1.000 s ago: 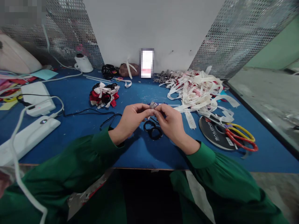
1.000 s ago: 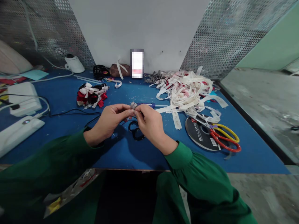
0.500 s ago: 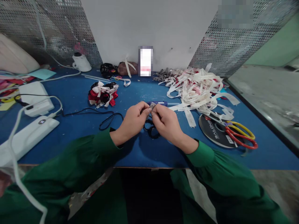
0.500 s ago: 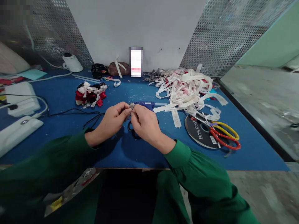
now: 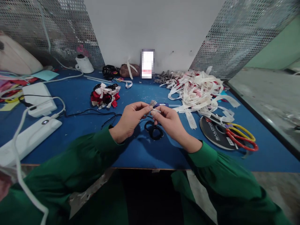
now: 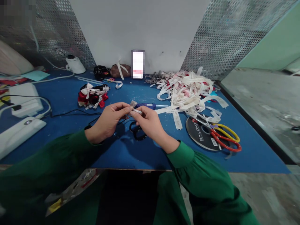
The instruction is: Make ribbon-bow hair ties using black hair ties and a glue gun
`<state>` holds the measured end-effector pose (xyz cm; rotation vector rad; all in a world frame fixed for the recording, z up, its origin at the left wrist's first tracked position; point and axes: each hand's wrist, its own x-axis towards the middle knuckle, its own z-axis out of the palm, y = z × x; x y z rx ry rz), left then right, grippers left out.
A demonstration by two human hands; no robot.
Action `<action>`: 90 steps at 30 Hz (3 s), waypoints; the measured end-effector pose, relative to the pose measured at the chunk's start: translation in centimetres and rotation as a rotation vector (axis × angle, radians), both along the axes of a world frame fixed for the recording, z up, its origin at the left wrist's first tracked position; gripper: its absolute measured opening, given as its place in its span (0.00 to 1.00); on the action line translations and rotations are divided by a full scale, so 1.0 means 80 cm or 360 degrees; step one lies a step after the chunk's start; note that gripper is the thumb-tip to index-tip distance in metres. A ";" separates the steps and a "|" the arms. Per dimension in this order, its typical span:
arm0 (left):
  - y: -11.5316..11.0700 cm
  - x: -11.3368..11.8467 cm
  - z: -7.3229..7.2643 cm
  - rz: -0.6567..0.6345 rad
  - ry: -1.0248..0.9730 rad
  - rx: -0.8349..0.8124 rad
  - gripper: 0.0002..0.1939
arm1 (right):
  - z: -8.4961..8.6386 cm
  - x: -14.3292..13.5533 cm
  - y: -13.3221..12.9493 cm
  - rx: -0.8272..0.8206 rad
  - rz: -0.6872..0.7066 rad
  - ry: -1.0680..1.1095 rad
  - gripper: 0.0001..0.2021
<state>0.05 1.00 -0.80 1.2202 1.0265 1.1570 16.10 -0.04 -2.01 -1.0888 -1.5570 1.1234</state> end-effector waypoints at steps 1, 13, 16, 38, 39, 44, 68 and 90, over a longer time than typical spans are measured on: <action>-0.001 0.000 0.000 -0.0018 -0.0028 -0.0007 0.10 | -0.001 -0.002 0.000 -0.0085 0.0052 0.0059 0.15; -0.002 0.001 0.002 -0.0025 -0.0009 -0.0087 0.11 | 0.006 -0.008 -0.006 -0.0356 0.0145 0.0437 0.07; -0.001 0.000 0.002 0.0026 0.0165 0.0043 0.11 | 0.008 -0.007 -0.007 -0.0420 0.0206 0.0391 0.10; 0.007 -0.006 0.013 0.0047 0.0370 0.0221 0.12 | 0.001 -0.014 -0.018 0.0341 0.0100 -0.0270 0.14; 0.008 -0.006 0.014 0.0066 0.0368 0.0229 0.12 | 0.000 -0.011 -0.015 0.0270 0.0084 -0.0267 0.15; 0.004 -0.004 0.014 0.0045 0.0314 0.0196 0.11 | 0.002 0.004 0.000 0.0116 -0.0112 -0.0036 0.15; -0.003 -0.003 0.012 -0.0077 0.0298 0.0391 0.08 | 0.004 0.006 0.007 0.0036 -0.0165 0.0389 0.08; 0.005 -0.014 0.019 -0.0797 -0.0213 -0.0272 0.08 | 0.025 0.015 0.003 -0.0474 0.0401 0.0731 0.14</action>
